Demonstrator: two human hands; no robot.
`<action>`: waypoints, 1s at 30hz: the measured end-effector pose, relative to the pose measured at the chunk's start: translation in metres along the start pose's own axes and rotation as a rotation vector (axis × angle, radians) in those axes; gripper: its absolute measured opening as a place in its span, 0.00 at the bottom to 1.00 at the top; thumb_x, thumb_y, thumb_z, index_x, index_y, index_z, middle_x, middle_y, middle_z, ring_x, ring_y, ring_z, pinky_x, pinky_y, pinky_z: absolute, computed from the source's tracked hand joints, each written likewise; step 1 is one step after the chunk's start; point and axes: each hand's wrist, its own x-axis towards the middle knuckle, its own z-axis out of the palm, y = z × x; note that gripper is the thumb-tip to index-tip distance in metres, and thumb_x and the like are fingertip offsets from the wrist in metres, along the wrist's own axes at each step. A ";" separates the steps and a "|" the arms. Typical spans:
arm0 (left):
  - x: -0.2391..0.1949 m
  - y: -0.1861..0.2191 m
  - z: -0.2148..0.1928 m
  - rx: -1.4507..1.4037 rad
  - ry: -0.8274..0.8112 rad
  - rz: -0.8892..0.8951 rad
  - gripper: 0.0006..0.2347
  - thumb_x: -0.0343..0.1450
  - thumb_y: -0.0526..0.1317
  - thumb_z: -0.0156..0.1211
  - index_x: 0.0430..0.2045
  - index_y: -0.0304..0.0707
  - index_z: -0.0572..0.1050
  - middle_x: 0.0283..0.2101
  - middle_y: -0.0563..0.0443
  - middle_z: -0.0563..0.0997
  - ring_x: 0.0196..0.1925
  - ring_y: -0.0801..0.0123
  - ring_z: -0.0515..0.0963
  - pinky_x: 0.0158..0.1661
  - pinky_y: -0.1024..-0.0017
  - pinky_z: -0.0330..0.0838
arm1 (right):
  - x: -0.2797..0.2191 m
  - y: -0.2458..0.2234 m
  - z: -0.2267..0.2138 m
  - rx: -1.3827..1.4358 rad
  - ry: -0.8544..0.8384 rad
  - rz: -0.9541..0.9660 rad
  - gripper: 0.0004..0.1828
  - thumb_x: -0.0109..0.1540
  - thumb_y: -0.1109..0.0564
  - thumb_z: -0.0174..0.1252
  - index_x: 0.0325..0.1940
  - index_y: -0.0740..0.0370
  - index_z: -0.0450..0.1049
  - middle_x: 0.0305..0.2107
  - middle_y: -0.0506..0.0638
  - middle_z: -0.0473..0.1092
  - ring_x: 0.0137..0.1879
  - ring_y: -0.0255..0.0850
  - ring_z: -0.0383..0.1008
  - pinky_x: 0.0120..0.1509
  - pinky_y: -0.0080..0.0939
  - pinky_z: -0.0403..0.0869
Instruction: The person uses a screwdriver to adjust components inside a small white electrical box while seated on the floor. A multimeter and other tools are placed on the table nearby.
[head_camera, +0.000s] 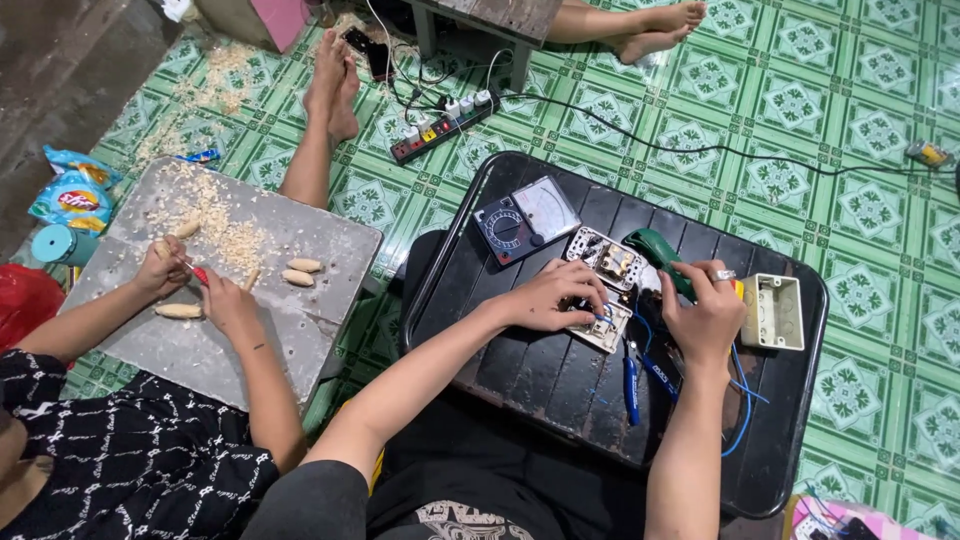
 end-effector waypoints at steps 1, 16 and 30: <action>0.001 0.004 -0.003 -0.003 -0.005 0.001 0.04 0.74 0.46 0.61 0.38 0.55 0.79 0.48 0.62 0.78 0.60 0.68 0.71 0.61 0.58 0.56 | 0.000 0.003 0.001 -0.003 -0.001 0.005 0.08 0.64 0.54 0.75 0.41 0.57 0.83 0.34 0.50 0.74 0.33 0.53 0.77 0.34 0.45 0.75; 0.005 -0.004 0.000 -0.019 0.218 0.202 0.02 0.71 0.40 0.68 0.32 0.47 0.81 0.42 0.56 0.75 0.51 0.61 0.75 0.55 0.64 0.69 | -0.009 -0.057 -0.091 0.113 -0.044 0.104 0.06 0.66 0.63 0.71 0.48 0.62 0.85 0.37 0.55 0.72 0.37 0.57 0.76 0.37 0.52 0.73; 0.005 0.004 -0.006 -0.025 0.253 0.178 0.02 0.69 0.34 0.68 0.32 0.39 0.81 0.34 0.47 0.79 0.43 0.52 0.79 0.49 0.59 0.75 | -0.056 -0.115 -0.058 0.119 -0.202 0.083 0.17 0.53 0.44 0.76 0.39 0.50 0.79 0.42 0.48 0.73 0.49 0.50 0.71 0.50 0.50 0.70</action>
